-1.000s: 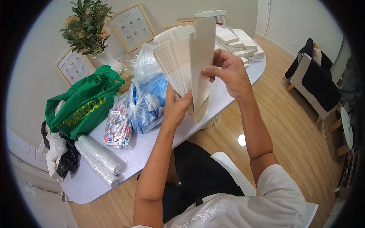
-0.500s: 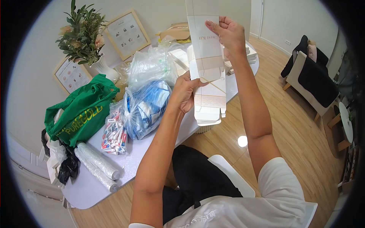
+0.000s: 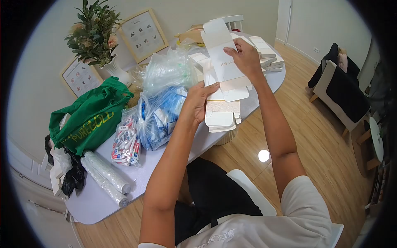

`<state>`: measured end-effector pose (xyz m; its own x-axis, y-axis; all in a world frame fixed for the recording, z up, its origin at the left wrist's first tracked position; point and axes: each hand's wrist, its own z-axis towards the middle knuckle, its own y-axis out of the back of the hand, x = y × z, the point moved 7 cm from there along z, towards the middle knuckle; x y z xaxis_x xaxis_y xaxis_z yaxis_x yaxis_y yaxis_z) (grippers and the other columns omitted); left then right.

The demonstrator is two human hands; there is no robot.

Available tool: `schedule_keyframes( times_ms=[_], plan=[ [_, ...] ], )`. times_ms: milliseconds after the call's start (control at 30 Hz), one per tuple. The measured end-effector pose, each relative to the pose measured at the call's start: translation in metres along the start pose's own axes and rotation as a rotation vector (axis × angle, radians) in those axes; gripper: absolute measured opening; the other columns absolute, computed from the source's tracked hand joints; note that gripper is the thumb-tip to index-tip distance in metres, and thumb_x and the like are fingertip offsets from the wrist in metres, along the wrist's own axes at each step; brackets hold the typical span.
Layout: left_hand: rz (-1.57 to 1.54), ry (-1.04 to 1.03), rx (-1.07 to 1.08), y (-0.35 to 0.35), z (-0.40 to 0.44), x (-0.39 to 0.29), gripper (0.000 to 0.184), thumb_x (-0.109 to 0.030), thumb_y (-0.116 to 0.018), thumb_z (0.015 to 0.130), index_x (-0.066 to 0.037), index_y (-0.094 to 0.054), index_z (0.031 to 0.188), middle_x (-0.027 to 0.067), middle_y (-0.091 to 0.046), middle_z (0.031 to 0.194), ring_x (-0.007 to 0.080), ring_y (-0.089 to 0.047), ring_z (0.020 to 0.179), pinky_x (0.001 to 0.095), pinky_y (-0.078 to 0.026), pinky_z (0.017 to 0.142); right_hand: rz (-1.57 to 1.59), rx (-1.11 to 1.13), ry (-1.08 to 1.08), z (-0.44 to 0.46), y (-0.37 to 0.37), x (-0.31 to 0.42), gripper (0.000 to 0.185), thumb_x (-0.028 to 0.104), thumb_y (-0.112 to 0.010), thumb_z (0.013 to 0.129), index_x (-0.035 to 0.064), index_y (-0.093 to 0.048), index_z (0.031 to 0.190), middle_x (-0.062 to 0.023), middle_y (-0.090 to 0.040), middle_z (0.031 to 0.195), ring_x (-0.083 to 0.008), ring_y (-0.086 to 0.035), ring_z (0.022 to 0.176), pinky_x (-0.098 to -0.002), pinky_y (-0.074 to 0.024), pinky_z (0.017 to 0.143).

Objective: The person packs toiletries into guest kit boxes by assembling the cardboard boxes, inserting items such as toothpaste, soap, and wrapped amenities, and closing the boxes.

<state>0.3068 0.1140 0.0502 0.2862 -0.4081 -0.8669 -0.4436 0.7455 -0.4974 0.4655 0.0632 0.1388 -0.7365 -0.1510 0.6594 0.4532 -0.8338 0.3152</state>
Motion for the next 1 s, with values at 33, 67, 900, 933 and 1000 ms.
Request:
schedule_keyframes(
  times_ms=[33, 67, 900, 933, 1000],
  plan=[
    [0.001, 0.058, 0.008, 0.006, 0.005, 0.011, 0.033, -0.006, -0.059, 0.085, 0.006, -0.048, 0.114, 0.0174, -0.063, 0.099, 0.0246, -0.067, 0.081, 0.0356, -0.058, 0.070, -0.082, 0.017, -0.013, -0.004, -0.004, -0.007, 0.032, 0.020, -0.069, 0.080, -0.0025, -0.060, 0.100, -0.0120, -0.067, 0.084, -0.0167, -0.061, 0.072, -0.0290, -0.0462, 0.067],
    [-0.006, 0.061, 0.003, 0.012, 0.008, 0.020, 0.033, -0.006, -0.059, 0.085, 0.006, -0.048, 0.114, 0.0174, -0.063, 0.099, 0.0246, -0.067, 0.081, 0.0356, -0.058, 0.070, -0.166, 0.037, -0.025, -0.009, -0.009, -0.015, 0.034, 0.023, -0.069, 0.080, -0.0025, -0.059, 0.100, -0.0125, -0.066, 0.082, -0.0202, -0.060, 0.070, -0.0314, -0.0457, 0.067],
    [0.153, -0.765, -0.447, 0.032, -0.176, -0.089, 0.025, -0.006, -0.067, 0.083, 0.005, -0.057, 0.103, 0.0101, -0.065, 0.089, 0.0138, -0.064, 0.078, 0.0259, -0.054, 0.072, 0.933, 0.469, -0.195, -0.129, -0.056, 0.129, 0.036, 0.004, -0.066, 0.083, -0.0032, -0.053, 0.116, -0.0077, -0.063, 0.102, -0.0087, -0.059, 0.090, -0.0224, -0.0477, 0.079],
    [0.200, -0.670, -0.326, 0.036, -0.185, -0.083, 0.028, -0.003, -0.067, 0.082, 0.005, -0.056, 0.107, 0.0125, -0.065, 0.094, 0.0169, -0.064, 0.085, 0.0292, -0.054, 0.076, 0.986, 0.492, -0.141, -0.130, -0.064, 0.128, 0.036, 0.004, -0.066, 0.083, -0.0014, -0.053, 0.116, -0.0065, -0.063, 0.103, -0.0090, -0.059, 0.091, -0.0227, -0.0475, 0.080],
    [0.218, -0.539, -0.167, 0.031, -0.209, -0.072, 0.048, -0.015, -0.065, 0.086, 0.004, -0.047, 0.125, 0.0232, -0.056, 0.118, 0.0338, -0.058, 0.108, 0.0466, -0.051, 0.089, 0.979, 0.588, -0.089, -0.125, -0.070, 0.133, 0.035, 0.002, -0.065, 0.083, 0.0027, -0.054, 0.117, -0.0038, -0.062, 0.105, -0.0094, -0.058, 0.096, -0.0239, -0.0467, 0.084]
  ],
)
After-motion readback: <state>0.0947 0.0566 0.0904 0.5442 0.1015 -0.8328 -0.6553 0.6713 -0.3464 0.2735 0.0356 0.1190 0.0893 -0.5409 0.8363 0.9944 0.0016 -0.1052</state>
